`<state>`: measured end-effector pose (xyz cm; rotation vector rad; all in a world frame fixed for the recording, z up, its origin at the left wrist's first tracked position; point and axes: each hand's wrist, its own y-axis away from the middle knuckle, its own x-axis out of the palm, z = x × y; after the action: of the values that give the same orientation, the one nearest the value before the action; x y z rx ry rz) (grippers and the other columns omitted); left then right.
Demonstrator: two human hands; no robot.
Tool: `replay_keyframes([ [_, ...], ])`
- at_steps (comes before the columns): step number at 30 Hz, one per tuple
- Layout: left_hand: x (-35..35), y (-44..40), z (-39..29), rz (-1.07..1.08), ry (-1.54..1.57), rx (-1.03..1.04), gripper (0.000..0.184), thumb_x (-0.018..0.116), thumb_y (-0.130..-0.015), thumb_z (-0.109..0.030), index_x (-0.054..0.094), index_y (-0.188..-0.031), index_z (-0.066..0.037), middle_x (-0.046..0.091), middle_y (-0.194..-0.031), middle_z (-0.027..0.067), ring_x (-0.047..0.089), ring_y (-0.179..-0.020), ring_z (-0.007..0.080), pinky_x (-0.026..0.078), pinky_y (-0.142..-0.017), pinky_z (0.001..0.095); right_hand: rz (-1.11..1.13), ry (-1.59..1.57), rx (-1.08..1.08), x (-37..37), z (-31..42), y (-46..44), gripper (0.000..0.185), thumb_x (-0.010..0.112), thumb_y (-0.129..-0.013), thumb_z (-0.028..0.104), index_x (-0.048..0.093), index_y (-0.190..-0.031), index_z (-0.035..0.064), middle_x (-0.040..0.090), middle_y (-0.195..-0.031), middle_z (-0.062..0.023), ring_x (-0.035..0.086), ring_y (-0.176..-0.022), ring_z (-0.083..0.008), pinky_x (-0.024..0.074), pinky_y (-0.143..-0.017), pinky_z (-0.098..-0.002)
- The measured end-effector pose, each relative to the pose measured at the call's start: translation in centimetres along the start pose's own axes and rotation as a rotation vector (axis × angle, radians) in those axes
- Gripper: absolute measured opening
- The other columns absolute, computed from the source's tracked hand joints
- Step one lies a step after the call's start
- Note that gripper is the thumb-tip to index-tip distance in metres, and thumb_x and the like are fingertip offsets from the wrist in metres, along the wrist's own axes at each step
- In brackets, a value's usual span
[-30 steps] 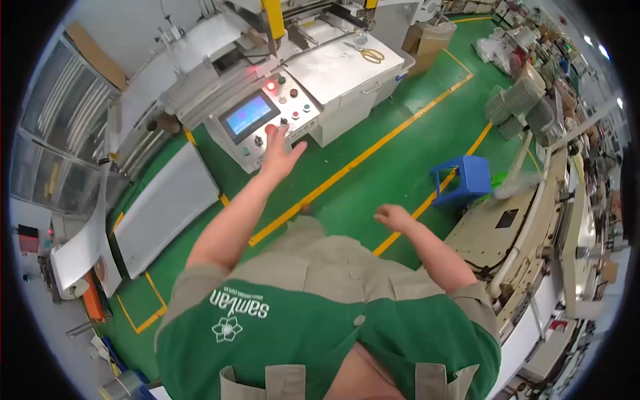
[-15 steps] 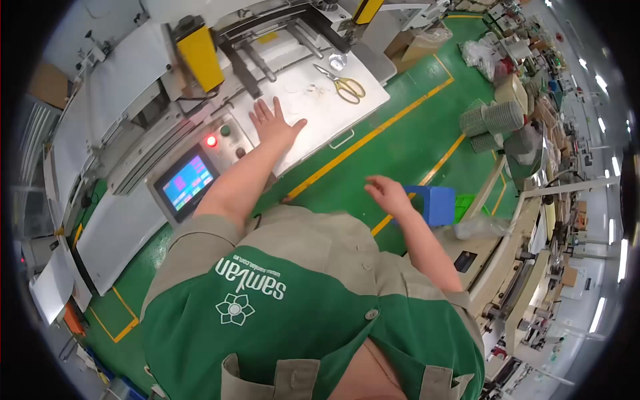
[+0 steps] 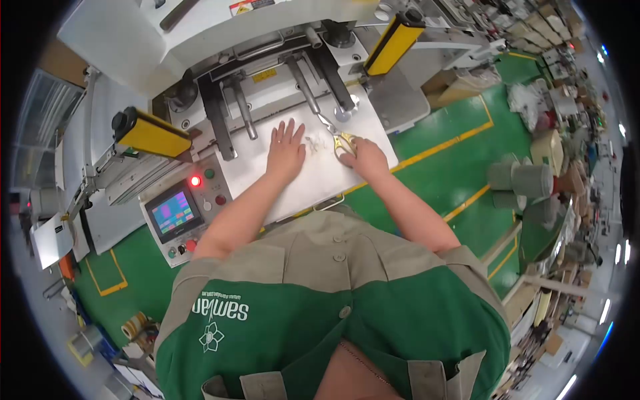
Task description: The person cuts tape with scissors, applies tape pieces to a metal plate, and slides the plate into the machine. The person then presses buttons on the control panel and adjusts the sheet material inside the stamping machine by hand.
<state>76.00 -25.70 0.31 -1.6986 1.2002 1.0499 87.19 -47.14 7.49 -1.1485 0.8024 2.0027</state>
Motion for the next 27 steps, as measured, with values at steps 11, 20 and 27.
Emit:
replay_keyframes([
  [11,3.2,-2.2,-7.8,-0.055,-0.049,-0.349,0.076,0.057,-0.093,-0.041,0.032,-0.147,0.007,0.025,-0.154,0.0311,0.021,-0.145,0.0437,0.012,-0.119,0.056,0.17,-0.284,-0.028,-2.6,-6.0,-3.0,0.043,0.072,-0.075,0.028,0.066,-0.107,0.0004,0.069,-0.098,-0.0174,0.067,-0.087,-0.0344,0.0542,-0.079,-0.0418],
  [20,4.3,-8.9,-13.4,-0.1,0.428,-0.262,0.054,0.061,-0.091,-0.028,0.048,-0.131,0.006,0.045,-0.138,0.0313,0.037,-0.127,0.0526,0.036,-0.108,0.0511,0.036,-0.386,0.019,-1.7,-12.1,-3.4,0.037,0.073,-0.08,0.024,0.063,-0.106,-0.0007,0.066,-0.082,-0.0113,0.064,-0.071,-0.0252,0.0518,-0.067,-0.0366],
  [27,-6.9,-3.8,-9.5,0.016,0.516,-0.319,0.029,0.069,-0.089,-0.022,0.069,-0.113,-0.005,0.069,-0.111,0.0136,0.067,-0.102,0.0289,0.052,-0.089,0.0385,0.21,-0.317,-0.004,-3.5,-10.2,-4.8,0.04,0.076,-0.08,0.024,0.062,-0.107,-0.0033,0.063,-0.085,-0.0165,0.063,-0.079,-0.0326,0.0503,-0.071,-0.0424],
])
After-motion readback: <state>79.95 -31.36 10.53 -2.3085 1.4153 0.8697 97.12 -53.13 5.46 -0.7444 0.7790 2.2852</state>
